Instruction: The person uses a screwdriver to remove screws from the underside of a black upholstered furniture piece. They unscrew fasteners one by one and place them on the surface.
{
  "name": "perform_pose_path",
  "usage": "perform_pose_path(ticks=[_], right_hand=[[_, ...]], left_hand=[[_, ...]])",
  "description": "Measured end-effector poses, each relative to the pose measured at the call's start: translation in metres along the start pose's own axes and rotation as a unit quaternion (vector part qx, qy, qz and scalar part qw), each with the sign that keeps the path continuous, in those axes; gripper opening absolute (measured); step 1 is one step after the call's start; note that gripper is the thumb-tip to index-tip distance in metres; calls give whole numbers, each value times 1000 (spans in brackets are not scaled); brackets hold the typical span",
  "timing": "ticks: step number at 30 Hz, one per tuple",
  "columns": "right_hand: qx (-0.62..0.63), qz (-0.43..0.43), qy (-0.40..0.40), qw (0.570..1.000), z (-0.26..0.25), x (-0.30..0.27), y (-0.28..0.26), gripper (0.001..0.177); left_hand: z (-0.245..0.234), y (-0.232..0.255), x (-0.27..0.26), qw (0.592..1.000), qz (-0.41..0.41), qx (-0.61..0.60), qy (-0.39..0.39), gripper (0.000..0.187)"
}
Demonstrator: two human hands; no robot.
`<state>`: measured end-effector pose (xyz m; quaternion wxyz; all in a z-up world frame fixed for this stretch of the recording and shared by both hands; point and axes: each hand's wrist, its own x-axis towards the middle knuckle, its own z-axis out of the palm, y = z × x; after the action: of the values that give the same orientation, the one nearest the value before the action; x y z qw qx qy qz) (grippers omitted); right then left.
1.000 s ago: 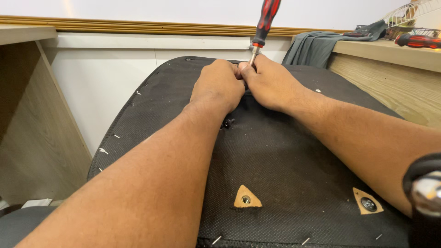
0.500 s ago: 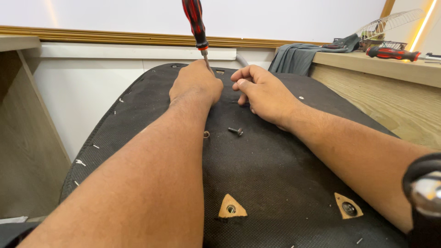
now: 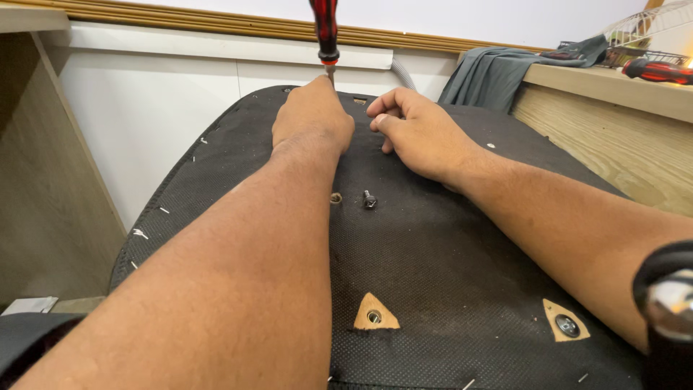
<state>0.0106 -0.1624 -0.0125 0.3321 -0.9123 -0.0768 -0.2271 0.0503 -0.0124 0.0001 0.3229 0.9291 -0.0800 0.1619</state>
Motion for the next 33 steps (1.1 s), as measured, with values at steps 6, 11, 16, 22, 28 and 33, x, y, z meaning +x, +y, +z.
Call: perform_pose_path(ticks=[6, 11, 16, 22, 28, 33], right_hand=[[45, -1, 4, 999, 9, 21, 11, 24], [50, -6, -3, 999, 13, 36, 28, 23], [118, -46, -22, 992, 20, 51, 36, 23], [192, -60, -22, 979, 32, 70, 39, 28], [275, 47, -24, 960, 38, 87, 32, 32], [323, 82, -56, 941, 32, 92, 31, 28]], left_hand=[[4, -5, 11, 999, 20, 43, -15, 32], [12, -6, 22, 999, 21, 35, -24, 31], [18, -8, 33, 999, 47, 13, -23, 27], [22, -14, 44, 999, 41, 2, -26, 22], [19, -19, 51, 999, 17, 18, -34, 22], [17, -13, 53, 998, 22, 49, -44, 24]])
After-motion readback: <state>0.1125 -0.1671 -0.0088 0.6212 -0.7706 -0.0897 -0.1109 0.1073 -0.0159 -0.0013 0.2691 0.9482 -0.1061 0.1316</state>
